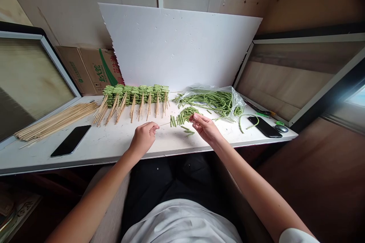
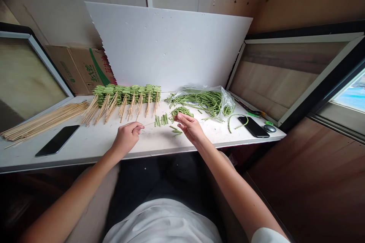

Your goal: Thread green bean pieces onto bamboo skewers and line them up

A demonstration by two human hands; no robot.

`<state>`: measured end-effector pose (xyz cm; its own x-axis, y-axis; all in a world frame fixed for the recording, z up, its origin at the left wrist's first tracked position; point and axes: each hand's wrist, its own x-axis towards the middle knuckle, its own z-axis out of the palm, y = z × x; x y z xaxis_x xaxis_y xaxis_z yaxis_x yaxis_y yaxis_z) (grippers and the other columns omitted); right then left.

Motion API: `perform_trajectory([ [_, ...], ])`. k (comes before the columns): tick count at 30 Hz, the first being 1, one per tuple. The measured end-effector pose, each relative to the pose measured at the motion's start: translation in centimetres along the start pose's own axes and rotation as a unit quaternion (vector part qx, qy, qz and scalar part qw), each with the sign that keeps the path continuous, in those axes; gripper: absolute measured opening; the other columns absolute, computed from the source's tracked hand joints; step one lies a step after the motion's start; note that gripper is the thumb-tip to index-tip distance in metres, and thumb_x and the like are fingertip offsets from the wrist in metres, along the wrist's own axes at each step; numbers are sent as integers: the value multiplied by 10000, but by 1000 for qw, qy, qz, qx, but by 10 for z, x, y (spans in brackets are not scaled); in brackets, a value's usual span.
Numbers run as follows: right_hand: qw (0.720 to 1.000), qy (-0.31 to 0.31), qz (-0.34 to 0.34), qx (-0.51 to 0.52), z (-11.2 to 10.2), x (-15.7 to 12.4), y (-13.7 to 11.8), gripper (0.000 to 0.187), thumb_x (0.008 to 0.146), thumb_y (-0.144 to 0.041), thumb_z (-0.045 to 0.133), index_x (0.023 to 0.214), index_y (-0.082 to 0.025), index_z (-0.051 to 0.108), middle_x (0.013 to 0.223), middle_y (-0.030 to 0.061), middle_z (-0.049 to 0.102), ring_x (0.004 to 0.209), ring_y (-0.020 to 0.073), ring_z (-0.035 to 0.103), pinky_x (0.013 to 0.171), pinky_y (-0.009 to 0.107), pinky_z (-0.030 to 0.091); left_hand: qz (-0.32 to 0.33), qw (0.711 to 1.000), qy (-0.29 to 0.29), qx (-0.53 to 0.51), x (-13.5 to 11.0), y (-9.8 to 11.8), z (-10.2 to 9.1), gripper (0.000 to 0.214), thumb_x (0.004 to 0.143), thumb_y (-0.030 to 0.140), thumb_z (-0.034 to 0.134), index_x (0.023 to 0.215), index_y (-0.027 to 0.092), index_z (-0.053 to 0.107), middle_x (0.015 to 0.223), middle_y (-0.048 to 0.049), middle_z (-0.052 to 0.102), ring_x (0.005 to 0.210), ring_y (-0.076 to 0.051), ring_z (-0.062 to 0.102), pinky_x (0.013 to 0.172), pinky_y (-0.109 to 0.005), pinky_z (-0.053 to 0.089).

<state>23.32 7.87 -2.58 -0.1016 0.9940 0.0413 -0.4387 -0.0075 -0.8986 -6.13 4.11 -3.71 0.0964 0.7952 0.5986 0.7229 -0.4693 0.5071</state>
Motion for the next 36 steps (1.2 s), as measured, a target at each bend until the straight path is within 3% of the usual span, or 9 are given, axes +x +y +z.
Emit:
perform_trajectory([
  [12,997,46,-49,-35,15,-13,0,392,569,-449,1046,836,-221,871,900,87,787,941,249,693,668,320,497,48,998,36,29,-4,1,1,321,808,-17,509,843,203,740,868,-39,816,806,-216,782,741,-278,594],
  [21,999,26,-48,-2,17,-13,5,355,668,-476,983,911,-251,856,991,71,790,991,231,675,709,297,494,62,996,65,4,-2,5,0,373,782,-44,461,846,195,740,842,-22,816,765,-190,785,722,-244,602],
  [36,992,101,-70,-10,20,-15,18,337,692,-501,944,858,-247,798,949,66,713,951,223,625,686,307,464,90,992,87,35,-15,16,9,389,778,-78,434,871,193,697,864,-38,792,859,-206,805,695,-250,603],
])
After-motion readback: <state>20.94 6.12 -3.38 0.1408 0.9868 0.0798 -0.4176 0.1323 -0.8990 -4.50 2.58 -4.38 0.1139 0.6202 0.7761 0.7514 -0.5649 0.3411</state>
